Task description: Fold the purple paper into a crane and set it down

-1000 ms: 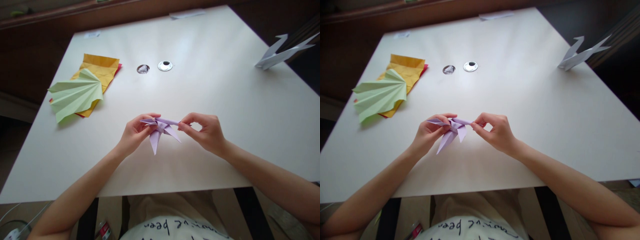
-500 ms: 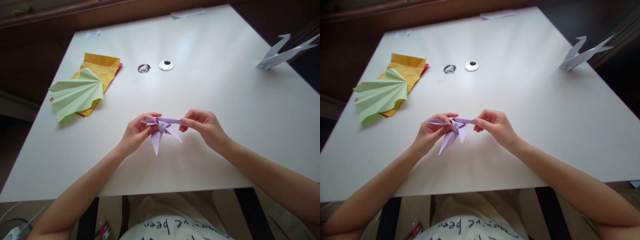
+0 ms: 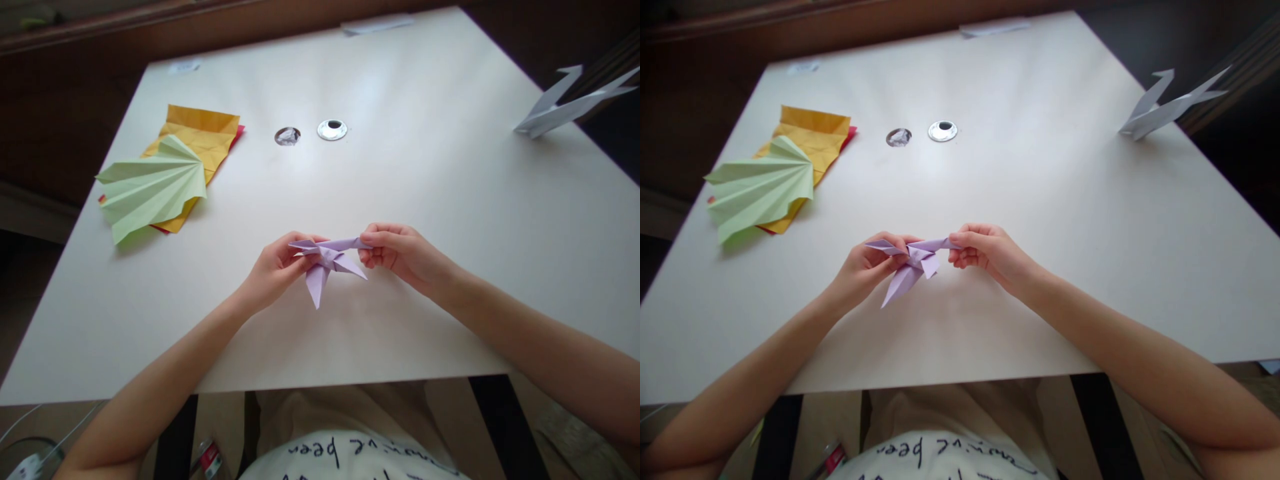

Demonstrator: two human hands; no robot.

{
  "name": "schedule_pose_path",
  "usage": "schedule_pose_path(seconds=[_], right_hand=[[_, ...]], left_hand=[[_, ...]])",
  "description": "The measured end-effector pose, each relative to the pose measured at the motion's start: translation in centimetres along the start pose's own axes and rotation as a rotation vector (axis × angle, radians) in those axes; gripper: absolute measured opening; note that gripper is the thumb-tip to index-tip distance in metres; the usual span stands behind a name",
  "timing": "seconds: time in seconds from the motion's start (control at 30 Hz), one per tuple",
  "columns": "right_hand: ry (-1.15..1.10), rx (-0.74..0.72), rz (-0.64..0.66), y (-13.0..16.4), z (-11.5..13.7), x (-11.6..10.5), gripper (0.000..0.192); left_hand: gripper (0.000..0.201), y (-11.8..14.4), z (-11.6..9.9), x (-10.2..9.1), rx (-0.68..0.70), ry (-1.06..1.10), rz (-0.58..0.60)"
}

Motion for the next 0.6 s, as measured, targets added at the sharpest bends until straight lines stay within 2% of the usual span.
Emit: schedule_pose_path(seconds=[0.27,0.4,0.5,0.6], right_hand=[[-0.061,-0.038,-0.041,0.0,0.4,-0.3,0.008],[-0.09,-0.031,-0.074,0.0,0.5,-0.5,0.007],[-0.065,0.08,0.008,0.4,-0.2,0.4,0.008],[-0.021,0.245,0.223,1.6,-1.5,2.4,0.015]], left_hand=[[0.024,-0.3,0.2,-0.8,-0.064,0.001,-0.166],[0.024,-0.4,0.2,-1.5,-0.027,-0.023,-0.256],[0.021,-0.3,-0.1,-1.7,0.039,-0.044,-0.29],[0.015,0.1,-0.5,-1.6,0.131,-0.042,-0.309]])
Point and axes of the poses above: each hand's wrist, its own y-axis away from the middle knuckle, its own x-axis out of the palm, z = x × y, the point moved 7 cm from there along -y, towards the middle knuckle, and after that the axes turned 5 degrees about -z, right-handed, at the moved point
